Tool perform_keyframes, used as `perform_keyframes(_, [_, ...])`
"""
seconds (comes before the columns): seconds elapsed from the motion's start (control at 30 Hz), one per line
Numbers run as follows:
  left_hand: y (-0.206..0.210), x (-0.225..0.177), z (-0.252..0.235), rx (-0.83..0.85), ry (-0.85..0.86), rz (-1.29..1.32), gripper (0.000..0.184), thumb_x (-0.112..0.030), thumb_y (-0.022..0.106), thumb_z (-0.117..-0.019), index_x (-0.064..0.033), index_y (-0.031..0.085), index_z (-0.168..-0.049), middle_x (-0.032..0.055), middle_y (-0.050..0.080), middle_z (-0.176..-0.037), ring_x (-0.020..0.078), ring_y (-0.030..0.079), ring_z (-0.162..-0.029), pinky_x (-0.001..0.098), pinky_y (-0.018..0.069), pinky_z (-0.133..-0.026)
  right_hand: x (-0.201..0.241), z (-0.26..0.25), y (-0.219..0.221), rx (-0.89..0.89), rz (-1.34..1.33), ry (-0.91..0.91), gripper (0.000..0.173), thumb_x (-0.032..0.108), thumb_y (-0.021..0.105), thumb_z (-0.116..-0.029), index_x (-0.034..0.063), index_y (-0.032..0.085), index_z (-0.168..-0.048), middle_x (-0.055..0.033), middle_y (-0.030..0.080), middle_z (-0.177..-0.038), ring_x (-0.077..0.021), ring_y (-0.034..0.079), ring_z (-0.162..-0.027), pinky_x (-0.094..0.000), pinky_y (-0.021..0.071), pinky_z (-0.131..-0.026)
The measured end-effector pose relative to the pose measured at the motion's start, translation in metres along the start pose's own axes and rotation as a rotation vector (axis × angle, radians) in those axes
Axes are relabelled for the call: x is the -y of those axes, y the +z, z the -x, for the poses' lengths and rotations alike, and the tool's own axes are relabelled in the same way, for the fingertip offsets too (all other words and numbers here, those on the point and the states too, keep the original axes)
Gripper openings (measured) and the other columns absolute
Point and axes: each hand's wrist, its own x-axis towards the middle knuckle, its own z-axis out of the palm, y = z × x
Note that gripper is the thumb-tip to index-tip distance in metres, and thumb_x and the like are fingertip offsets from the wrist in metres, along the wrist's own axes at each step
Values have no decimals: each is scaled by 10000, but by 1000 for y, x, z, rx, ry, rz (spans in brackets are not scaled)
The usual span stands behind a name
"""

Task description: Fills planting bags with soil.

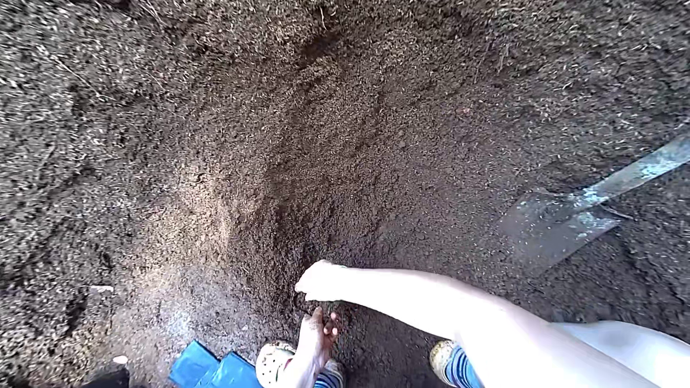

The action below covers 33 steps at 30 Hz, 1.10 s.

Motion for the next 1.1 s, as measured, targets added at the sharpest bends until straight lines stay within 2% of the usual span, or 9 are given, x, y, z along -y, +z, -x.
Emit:
perform_keyframes(0.2, [-31, -3, 5, 35, 100, -204, 122, -138, 274, -1138, -86, 373, -1185, -8, 470, -587, 50, 429, -402, 191, 402, -386, -28, -20, -30, -144, -230, -87, 502, 436, 545, -1052, 92, 600, -1414, -204, 630, -1365, -374, 572, -1309, -630, 408, -1097])
perform_keyframes(0.3, [-39, 3, 9, 70, 114, -230, 155, -96, 259, -1125, -106, 352, -1249, -11, 523, -610, 46, 466, -412, 192, 431, -402, -47, -68, -56, -240, -126, -79, 491, 246, 598, -1035, 155, 514, -1510, -191, 480, -1527, -408, 459, -1390, -583, 365, -1140])
perform_keyframes(0.37, [-39, 8, 8, 89, 118, -263, 225, -75, 260, -1120, -99, 315, -1337, 5, 561, -633, 58, 495, -421, 206, 452, -411, -56, -95, -47, -196, -60, -32, 549, 82, 700, -934, 176, 578, -1461, -181, 395, -1595, -477, 399, -1408, -656, 377, -1099])
perform_keyframes(0.43, [-38, 9, 3, 124, 124, -317, 325, -77, 272, -1120, -73, 240, -1444, 40, 591, -685, 90, 541, -456, 240, 494, -448, -67, -105, -26, -112, -46, 17, 497, -19, 629, -945, 138, 618, -1416, -199, 340, -1623, -527, 358, -1421, -705, 372, -1085])
perform_keyframes(0.53, [-33, 3, 1, 173, 150, -343, 464, -92, 287, -1121, -55, 110, -1548, 62, 619, -679, 111, 585, -474, 253, 535, -484, -88, -104, 12, -20, -7, 44, 430, -21, 496, -1014, 110, 624, -1403, -224, 397, -1585, -527, 381, -1413, -691, 354, -1115])
perform_keyframes(0.67, [-31, -11, -3, 242, 122, -474, 599, -145, 305, -1124, -43, -46, -1599, 72, 639, -718, 106, 589, -495, 257, 545, -522, -99, -73, 8, 4, -69, 90, 525, -49, 696, -874, 50, 615, -1383, -300, 465, -1479, -498, 457, -1357, -640, 376, -1119])
perform_keyframes(0.8, [-45, -21, -7, 324, 109, -701, 669, -289, 336, -1127, -61, -51, -1622, 67, 639, -847, 109, 595, -586, 288, 542, -605, -62, -9, -22, -111, -119, 129, 508, 23, 719, -883, 67, 607, -1376, -273, 494, -1423, -419, 513, -1306, -535, 415, -1109])
perform_keyframes(0.93, [-52, -20, -10, 376, 179, -752, 623, -286, 263, -1130, -41, -26, -1624, 103, 652, -927, 134, 616, -655, 318, 545, -664, 5, 47, -23, -185, -244, 78, 428, 81, 723, -903, 72, 640, -1323, -228, 513, -1399, -327, 523, -1293, -440, 430, -1104])
perform_keyframes(1.1, [-58, -22, -8, 365, 261, -871, 619, -317, 282, -1125, -37, 57, -1630, 175, 671, -1048, 250, 677, -840, 437, 558, -819, 46, 52, 13, -234, -192, 225, 503, 123, 696, -944, 128, 589, -1436, -191, 414, -1573, -313, 447, -1427, -425, 376, -1180])
